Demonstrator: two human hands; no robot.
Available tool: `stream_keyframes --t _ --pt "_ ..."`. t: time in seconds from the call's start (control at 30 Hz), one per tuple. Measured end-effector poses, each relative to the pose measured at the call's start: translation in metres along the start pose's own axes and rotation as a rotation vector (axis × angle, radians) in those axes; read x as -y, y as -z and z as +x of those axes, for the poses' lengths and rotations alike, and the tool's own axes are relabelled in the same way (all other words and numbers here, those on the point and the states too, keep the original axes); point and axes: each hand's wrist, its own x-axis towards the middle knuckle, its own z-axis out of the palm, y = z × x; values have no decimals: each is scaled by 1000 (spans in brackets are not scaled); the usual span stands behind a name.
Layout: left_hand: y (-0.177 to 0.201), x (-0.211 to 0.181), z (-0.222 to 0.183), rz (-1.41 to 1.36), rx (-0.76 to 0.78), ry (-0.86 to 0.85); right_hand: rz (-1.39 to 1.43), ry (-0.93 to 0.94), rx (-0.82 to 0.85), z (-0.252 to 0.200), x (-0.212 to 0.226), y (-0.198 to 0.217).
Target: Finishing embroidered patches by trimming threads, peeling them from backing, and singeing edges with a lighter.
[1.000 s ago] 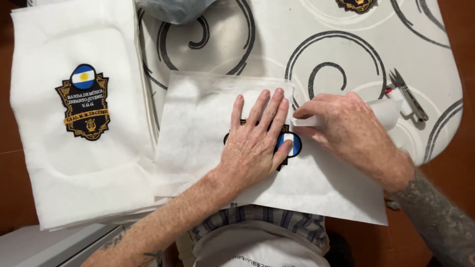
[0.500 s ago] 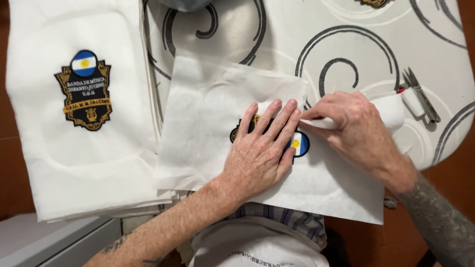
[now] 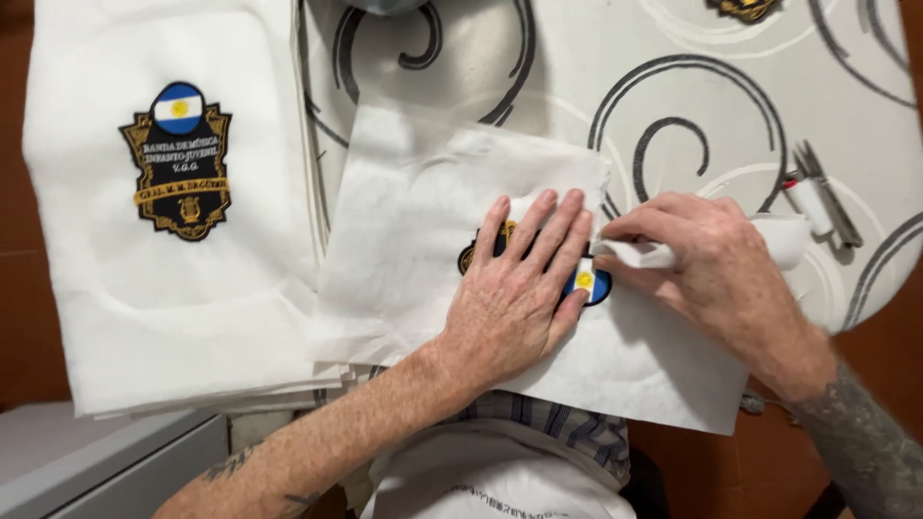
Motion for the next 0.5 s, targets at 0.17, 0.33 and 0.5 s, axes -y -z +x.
stream_keyframes --t 0.17,0.33,0.5 --pt "-4 0 -2 49 -32 -47 -88 -69 91 7 3 2" --pt "-1 -5 -7 -23 -150 -48 -116 -98 157 5 14 0" --pt "22 12 0 -382 66 50 1 -150 148 7 12 1"
